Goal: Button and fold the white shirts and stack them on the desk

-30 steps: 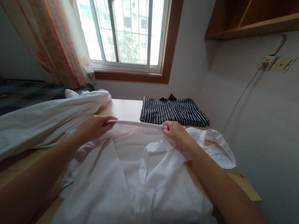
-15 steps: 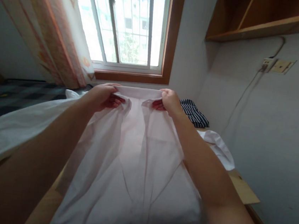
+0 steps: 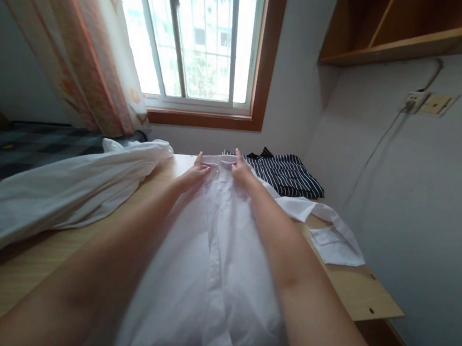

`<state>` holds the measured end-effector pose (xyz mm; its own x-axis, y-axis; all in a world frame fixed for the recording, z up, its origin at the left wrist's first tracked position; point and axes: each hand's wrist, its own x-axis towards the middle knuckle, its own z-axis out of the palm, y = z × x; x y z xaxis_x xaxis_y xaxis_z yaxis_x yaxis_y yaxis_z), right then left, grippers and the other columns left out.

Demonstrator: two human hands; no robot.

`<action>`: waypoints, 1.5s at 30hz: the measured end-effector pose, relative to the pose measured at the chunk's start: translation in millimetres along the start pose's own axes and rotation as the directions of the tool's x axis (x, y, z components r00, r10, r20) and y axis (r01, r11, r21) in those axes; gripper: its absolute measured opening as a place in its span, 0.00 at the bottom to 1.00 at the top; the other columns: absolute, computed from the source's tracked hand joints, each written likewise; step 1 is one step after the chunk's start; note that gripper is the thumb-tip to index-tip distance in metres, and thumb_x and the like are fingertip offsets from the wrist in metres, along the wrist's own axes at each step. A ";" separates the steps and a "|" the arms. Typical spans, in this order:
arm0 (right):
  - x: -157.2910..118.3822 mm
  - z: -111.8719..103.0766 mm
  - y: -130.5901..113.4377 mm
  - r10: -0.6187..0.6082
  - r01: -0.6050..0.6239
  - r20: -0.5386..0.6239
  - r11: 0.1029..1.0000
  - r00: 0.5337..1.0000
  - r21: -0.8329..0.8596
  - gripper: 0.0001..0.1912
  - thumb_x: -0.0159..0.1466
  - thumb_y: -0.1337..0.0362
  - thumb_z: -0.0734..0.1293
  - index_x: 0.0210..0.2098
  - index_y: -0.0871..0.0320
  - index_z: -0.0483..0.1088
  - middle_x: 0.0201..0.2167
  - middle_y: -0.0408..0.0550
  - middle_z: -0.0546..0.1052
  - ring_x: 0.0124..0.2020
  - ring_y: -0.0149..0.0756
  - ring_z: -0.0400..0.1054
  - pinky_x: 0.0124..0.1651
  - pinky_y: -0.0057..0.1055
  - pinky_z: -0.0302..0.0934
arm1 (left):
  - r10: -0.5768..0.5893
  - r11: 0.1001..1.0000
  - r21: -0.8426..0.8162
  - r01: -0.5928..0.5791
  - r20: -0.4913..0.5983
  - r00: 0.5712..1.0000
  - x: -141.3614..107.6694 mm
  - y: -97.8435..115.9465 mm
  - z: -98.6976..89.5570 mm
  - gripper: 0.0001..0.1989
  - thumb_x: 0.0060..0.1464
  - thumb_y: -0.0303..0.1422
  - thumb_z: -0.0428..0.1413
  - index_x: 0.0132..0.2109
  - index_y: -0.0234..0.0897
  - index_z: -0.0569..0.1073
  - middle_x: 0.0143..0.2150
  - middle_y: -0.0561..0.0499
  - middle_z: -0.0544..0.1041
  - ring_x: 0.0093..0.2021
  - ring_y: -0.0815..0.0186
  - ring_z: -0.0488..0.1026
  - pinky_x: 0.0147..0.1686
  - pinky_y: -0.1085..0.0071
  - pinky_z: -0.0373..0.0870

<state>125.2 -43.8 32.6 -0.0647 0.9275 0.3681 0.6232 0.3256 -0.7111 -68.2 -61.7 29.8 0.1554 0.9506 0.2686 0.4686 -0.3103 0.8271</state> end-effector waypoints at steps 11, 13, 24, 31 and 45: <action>-84.3 0.4 -22.9 -0.089 0.131 0.207 0.971 0.974 -0.198 0.15 0.64 0.74 0.62 0.44 0.63 0.78 0.43 0.55 0.81 0.43 0.39 0.74 0.49 0.30 0.64 | 0.179 0.728 0.631 -0.268 0.203 0.963 -61.5 21.3 -26.4 0.18 0.55 0.23 0.50 0.46 0.35 0.81 0.47 0.44 0.82 0.47 0.60 0.77 0.52 0.66 0.70; -103.2 4.9 -27.9 -0.058 0.100 0.248 0.982 0.967 -0.158 0.13 0.65 0.70 0.64 0.46 0.61 0.77 0.40 0.53 0.81 0.38 0.37 0.74 0.44 0.29 0.64 | 0.121 0.708 0.656 -0.261 0.252 0.960 -76.5 27.3 -21.3 0.17 0.55 0.23 0.50 0.45 0.36 0.81 0.44 0.45 0.82 0.42 0.61 0.78 0.46 0.68 0.71; -138.7 32.3 -14.3 -0.190 0.207 0.215 0.977 0.958 -0.059 0.09 0.62 0.69 0.66 0.42 0.57 0.74 0.31 0.43 0.75 0.32 0.33 0.67 0.38 0.28 0.58 | 0.145 0.550 0.728 -0.410 0.401 0.905 -133.4 5.8 -21.9 0.21 0.65 0.30 0.46 0.61 0.44 0.72 0.43 0.44 0.76 0.46 0.57 0.74 0.48 0.62 0.68; -138.8 36.4 -9.0 -0.312 0.302 0.226 0.950 0.923 0.077 0.11 0.68 0.67 0.62 0.41 0.58 0.77 0.39 0.48 0.79 0.42 0.35 0.70 0.49 0.31 0.60 | 0.234 0.626 0.628 -0.463 0.415 0.879 -137.6 -8.5 -31.4 0.15 0.65 0.32 0.44 0.49 0.41 0.75 0.41 0.47 0.74 0.44 0.59 0.73 0.44 0.65 0.66; -140.1 33.3 -21.1 -0.199 0.206 0.303 0.979 0.932 0.009 0.14 0.66 0.57 0.65 0.32 0.54 0.82 0.30 0.44 0.74 0.33 0.33 0.66 0.42 0.30 0.56 | 0.124 0.992 -0.002 -0.124 -0.007 0.992 -133.6 -3.0 -38.5 0.01 0.47 0.30 0.48 0.31 0.39 0.62 0.26 0.58 0.62 0.29 0.68 0.60 0.32 0.72 0.59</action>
<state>95.2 -174.5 -24.0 -0.4203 0.8553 0.3030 0.5892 0.5112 -0.6257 -123.8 -187.7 10.5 0.2059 0.9049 0.3724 0.4443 -0.4256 0.7883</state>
